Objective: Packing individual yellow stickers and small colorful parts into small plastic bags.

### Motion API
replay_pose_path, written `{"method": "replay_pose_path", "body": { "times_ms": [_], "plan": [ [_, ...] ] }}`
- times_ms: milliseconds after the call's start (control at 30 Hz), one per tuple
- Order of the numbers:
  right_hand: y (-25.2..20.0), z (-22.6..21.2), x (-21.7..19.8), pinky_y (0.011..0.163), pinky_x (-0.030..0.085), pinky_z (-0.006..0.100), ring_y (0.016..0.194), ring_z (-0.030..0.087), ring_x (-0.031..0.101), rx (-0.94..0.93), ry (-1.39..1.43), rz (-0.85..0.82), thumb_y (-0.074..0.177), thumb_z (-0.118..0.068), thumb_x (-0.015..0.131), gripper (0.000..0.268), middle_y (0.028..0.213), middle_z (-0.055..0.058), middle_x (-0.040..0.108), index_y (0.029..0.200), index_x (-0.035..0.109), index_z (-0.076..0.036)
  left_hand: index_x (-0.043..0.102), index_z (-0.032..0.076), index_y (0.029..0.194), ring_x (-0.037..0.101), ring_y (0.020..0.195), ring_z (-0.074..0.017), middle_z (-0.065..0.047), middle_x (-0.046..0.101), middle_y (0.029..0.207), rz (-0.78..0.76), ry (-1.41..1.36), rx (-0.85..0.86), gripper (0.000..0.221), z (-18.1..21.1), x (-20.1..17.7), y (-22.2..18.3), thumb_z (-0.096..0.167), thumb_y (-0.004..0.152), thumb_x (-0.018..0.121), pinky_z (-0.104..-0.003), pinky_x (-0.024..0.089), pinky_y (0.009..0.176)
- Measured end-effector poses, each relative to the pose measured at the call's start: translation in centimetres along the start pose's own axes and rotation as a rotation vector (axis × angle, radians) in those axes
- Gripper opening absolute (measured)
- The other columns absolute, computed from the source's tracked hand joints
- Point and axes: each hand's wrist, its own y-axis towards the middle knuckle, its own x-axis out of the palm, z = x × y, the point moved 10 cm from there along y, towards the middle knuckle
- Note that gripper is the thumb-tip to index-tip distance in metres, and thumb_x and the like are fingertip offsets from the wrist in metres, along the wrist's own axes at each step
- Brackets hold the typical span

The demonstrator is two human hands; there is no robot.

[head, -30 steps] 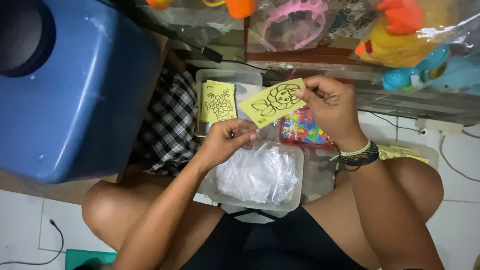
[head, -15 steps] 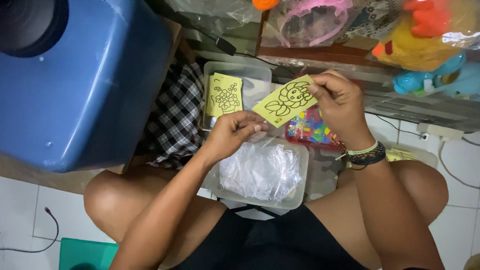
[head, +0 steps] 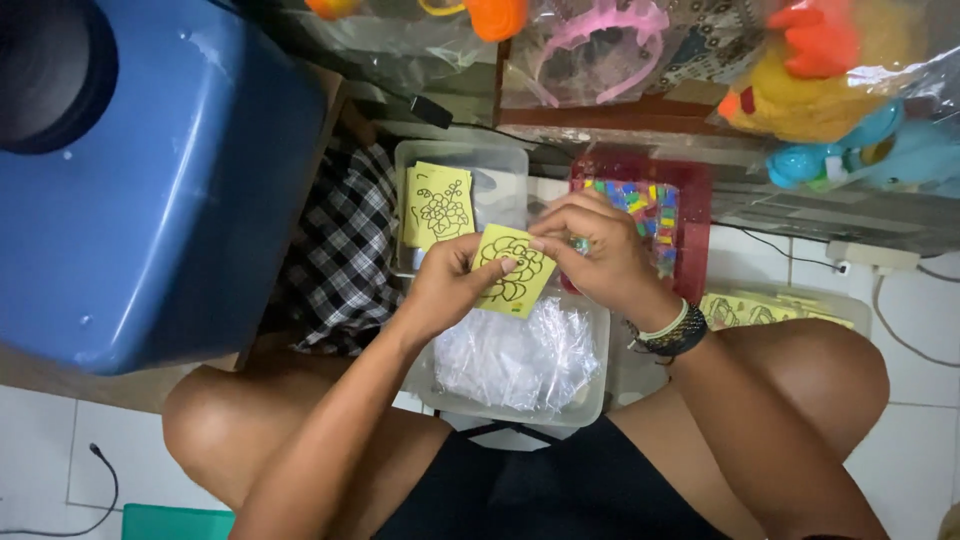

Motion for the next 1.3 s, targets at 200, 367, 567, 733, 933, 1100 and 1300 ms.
{"method": "replay_pose_path", "body": {
  "times_ms": [200, 367, 567, 733, 933, 1100, 1300],
  "plan": [
    [-0.7, 0.7, 2.2, 0.102, 0.045, 0.054, 0.118, 0.046, 0.062, 0.099, 0.082, -0.189, 0.081, -0.008, 0.084, 0.021, 0.127, 0.025, 0.063, 0.099, 0.076, -0.002, 0.078, 0.003, 0.107, 0.059, 0.066, -0.0071, -0.007, 0.073, 0.069, 0.033, -0.018, 0.025, 0.019, 0.0, -1.0, -0.1, 0.004, 0.088, 0.076, -0.022, 0.052, 0.065],
    [-0.8, 2.8, 2.1, 0.090, 0.052, 0.047, 0.102, 0.034, 0.064, 0.306, 0.193, -0.196, 0.085, -0.005, 0.081, 0.024, 0.115, 0.021, 0.066, 0.107, 0.075, -0.001, 0.078, 0.004, 0.108, 0.058, 0.069, -0.0061, -0.005, 0.073, 0.072, 0.055, -0.035, 0.058, 0.019, 0.7, -1.3, -0.3, 0.004, 0.089, 0.075, -0.021, 0.052, 0.067],
    [-2.5, 5.6, 2.2, 0.058, 0.049, 0.023, 0.062, 0.009, 0.060, 0.435, 0.315, -0.093, 0.088, 0.001, 0.077, 0.013, 0.069, 0.004, 0.066, 0.100, 0.074, 0.000, 0.076, 0.004, 0.106, 0.057, 0.068, -0.0076, -0.005, 0.072, 0.072, 0.008, 0.046, 0.024, 0.020, -0.1, -0.8, -0.4, 0.004, 0.086, 0.078, -0.022, 0.051, 0.065],
    [-1.1, 7.4, -3.2, 0.062, 0.050, 0.022, 0.065, 0.009, 0.063, 0.350, 0.284, 0.089, 0.091, 0.005, 0.074, 0.009, 0.073, 0.008, 0.071, 0.099, 0.073, -0.001, 0.074, -0.003, 0.104, 0.056, 0.067, -0.0125, -0.009, 0.068, 0.069, -0.001, 0.137, -0.028, 0.018, 0.2, -1.0, -0.1, 0.005, 0.087, 0.075, -0.029, 0.052, 0.063],
    [-3.8, 14.4, -8.1, 0.068, 0.056, 0.041, 0.081, 0.033, 0.072, 0.384, -0.653, 0.001, 0.095, -0.020, 0.078, 0.007, 0.083, 0.008, 0.070, 0.102, 0.080, -0.018, 0.071, 0.002, 0.093, 0.059, 0.061, -0.0075, -0.005, 0.068, 0.066, 0.170, 0.093, -0.016, 0.010, 1.1, -3.8, 0.1, 0.004, 0.087, 0.079, -0.021, 0.050, 0.054],
    [-9.5, 22.5, -3.3, 0.067, 0.060, 0.056, 0.080, 0.037, 0.076, 0.622, -1.029, -0.451, 0.081, -0.034, 0.072, 0.032, 0.085, 0.015, 0.071, 0.099, 0.077, -0.008, 0.069, 0.002, 0.089, 0.057, 0.059, -0.0085, -0.007, 0.068, 0.065, 0.187, 0.105, 0.001, 0.010, 0.9, -4.4, -0.1, 0.005, 0.089, 0.079, -0.022, 0.050, 0.054],
    [-12.6, 23.8, -1.5, 0.084, 0.060, 0.056, 0.101, 0.044, 0.075, 0.782, -0.870, -0.647, 0.085, -0.021, 0.075, 0.039, 0.106, 0.022, 0.075, 0.122, 0.071, -0.007, 0.069, 0.002, 0.089, 0.059, 0.059, -0.0089, -0.008, 0.069, 0.065, 0.185, 0.124, -0.003, 0.010, 1.2, -4.6, 0.0, 0.006, 0.090, 0.078, -0.022, 0.051, 0.055]
  ]
}}
